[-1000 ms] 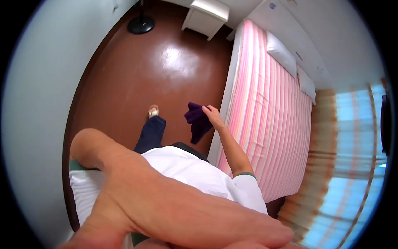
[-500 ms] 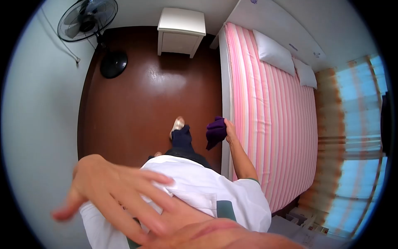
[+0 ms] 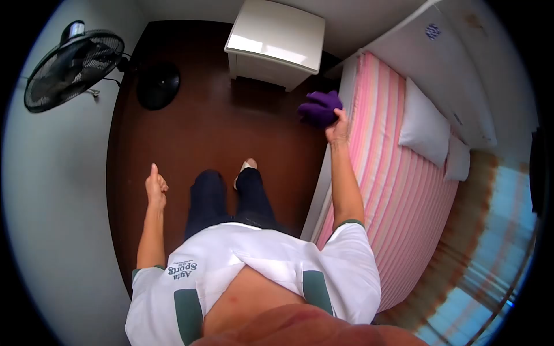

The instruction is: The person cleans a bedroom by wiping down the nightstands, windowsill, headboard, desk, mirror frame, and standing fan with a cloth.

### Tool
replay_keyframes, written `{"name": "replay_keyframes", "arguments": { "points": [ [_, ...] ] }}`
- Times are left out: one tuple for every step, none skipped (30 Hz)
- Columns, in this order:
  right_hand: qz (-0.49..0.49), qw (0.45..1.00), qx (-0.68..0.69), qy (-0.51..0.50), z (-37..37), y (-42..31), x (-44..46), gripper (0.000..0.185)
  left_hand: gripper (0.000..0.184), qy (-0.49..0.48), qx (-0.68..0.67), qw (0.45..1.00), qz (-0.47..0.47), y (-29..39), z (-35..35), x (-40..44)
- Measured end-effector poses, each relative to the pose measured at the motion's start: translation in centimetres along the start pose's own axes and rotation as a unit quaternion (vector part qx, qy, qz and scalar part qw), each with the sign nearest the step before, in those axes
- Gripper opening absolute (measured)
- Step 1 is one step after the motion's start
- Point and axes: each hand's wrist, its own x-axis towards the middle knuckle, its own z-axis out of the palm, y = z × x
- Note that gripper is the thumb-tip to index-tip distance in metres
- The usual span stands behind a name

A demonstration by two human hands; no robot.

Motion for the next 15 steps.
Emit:
{"name": "replay_keyframes", "arguments": {
  "points": [
    [-0.013, 1.0, -0.005, -0.019, 1.7, -1.1, 2.5, 0.032, 0.054, -0.003, 0.0, 1.0, -0.023, -0.5, 1.0, 1.0],
    [-0.026, 0.999, -0.023, -0.01, 2.5, -1.7, 5.0, 0.032, 0.055, -0.003, 0.022, 0.999, -0.031, -0.4, 2.5, 1.7],
    [-0.041, 0.998, -0.042, -0.003, 2.9, -2.2, 7.8, 0.032, 0.054, -0.022, 0.025, 0.998, -0.044, -0.5, 3.4, 2.8],
    [-0.052, 0.997, -0.051, 0.004, 2.5, -1.2, 10.6, 0.031, 0.052, -0.02, 0.039, 0.997, -0.058, -1.3, 4.2, 4.7],
    [-0.047, 0.998, -0.052, 0.003, 2.3, -0.6, 13.4, 0.031, 0.051, -0.018, 0.052, 0.996, -0.072, -1.9, 5.1, 6.6],
    [-0.063, 0.994, -0.088, 0.013, 2.3, -0.4, 16.3, 0.03, 0.05, -0.019, 0.061, 0.995, -0.076, -1.7, 6.4, 8.3],
    [-0.079, 0.989, -0.121, 0.023, 2.0, 0.8, 19.4, 0.03, 0.049, -0.021, 0.072, 0.994, -0.078, -2.0, 7.6, 10.9],
    [-0.081, 0.981, -0.172, 0.031, 1.1, 1.9, 22.4, 0.036, 0.048, -0.029, 0.083, 0.993, -0.079, -2.4, 8.6, 13.1],
    [-0.08, 0.982, -0.171, 0.033, -0.4, 3.7, 25.9, 0.036, 0.048, -0.036, 0.104, 0.99, -0.09, -2.3, 9.9, 15.2],
    [-0.095, 0.938, -0.33, 0.053, -2.7, 6.7, 29.9, 0.04, 0.048, -0.035, 0.109, 0.988, -0.106, -2.2, 11.3, 17.6],
    [-0.104, 0.868, -0.481, 0.07, -4.9, 9.5, 32.6, 0.045, 0.047, -0.032, 0.114, 0.985, -0.124, -2.1, 12.5, 18.9],
    [-0.105, 0.771, -0.623, 0.083, -5.8, 11.1, 35.1, 0.05, 0.046, -0.035, 0.12, 0.984, -0.13, -1.1, 14.1, 20.6],
    [-0.114, 0.582, -0.794, 0.129, 0.2, 12.8, 33.9, 0.056, 0.046, -0.033, 0.126, 0.981, -0.142, -0.2, 15.7, 21.5],
    [-0.258, 0.482, -0.834, 0.068, 0.3, 17.0, 35.3, 0.055, 0.046, -0.036, 0.113, 0.984, -0.133, 0.8, 17.6, 23.0],
    [-0.284, 0.495, -0.82, -0.038, 4.7, 20.1, 34.9, 0.046, 0.045, -0.04, 0.099, 0.987, -0.123, 1.5, 19.4, 24.8]
  ]
}}
